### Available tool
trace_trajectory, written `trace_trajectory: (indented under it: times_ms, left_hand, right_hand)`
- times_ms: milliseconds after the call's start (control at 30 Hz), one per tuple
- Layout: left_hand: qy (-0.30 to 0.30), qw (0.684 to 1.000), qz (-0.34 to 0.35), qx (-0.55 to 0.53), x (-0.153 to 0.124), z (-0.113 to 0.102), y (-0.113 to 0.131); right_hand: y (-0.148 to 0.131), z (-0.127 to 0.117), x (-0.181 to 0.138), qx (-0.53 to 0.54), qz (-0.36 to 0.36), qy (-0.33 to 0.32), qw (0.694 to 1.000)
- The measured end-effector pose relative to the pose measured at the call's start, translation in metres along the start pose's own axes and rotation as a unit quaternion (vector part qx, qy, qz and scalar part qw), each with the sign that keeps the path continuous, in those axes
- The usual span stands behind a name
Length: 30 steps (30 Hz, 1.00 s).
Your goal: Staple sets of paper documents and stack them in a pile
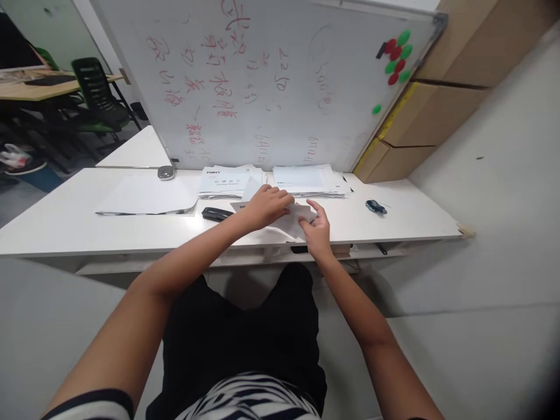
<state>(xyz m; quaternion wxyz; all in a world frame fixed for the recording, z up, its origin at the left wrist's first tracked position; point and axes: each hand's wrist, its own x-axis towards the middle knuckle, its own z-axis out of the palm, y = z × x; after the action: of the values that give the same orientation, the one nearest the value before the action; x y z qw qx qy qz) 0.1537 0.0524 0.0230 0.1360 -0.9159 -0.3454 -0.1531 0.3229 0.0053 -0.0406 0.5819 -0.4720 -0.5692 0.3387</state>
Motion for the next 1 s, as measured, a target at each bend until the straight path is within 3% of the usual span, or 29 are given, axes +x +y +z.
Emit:
trace_trajectory:
  times_ms: [100, 233, 367, 533, 667, 767, 900, 1000]
  left_hand:
    - [-0.005, 1.0, 0.005, 0.02, 0.001, 0.003, -0.001]
    - [-0.007, 0.998, 0.009, 0.067, -0.003, 0.009, -0.001]
    - [-0.028, 0.995, -0.035, 0.094, -0.01, 0.01, 0.0]
    - [-0.002, 0.994, -0.063, 0.093, -0.014, -0.005, -0.002]
    - [0.012, 0.994, -0.076, 0.076, -0.007, -0.009, -0.002]
    - [-0.024, 0.994, -0.092, 0.059, 0.003, 0.004, -0.004]
    - [-0.083, 0.991, -0.096, 0.032, 0.018, 0.028, -0.008]
    - [-0.126, 0.989, -0.074, 0.011, 0.026, 0.033, -0.011]
  right_hand:
    - [0.02, 0.007, 0.006, 0.02, 0.011, 0.001, 1.0]
    - [0.044, 0.018, 0.011, 0.064, 0.089, 0.025, 0.994]
    - [0.059, 0.031, 0.009, 0.085, 0.102, 0.038, 0.99]
    - [0.043, 0.041, 0.006, 0.116, 0.075, 0.039, 0.99]
    - [0.03, 0.04, 0.009, 0.08, 0.022, 0.086, 0.993]
    - [0.037, 0.032, 0.013, 0.048, 0.03, 0.112, 0.992]
    - [0.062, 0.018, 0.013, 0.026, 0.063, 0.098, 0.993]
    - [0.075, 0.009, 0.016, 0.013, 0.085, 0.083, 0.993]
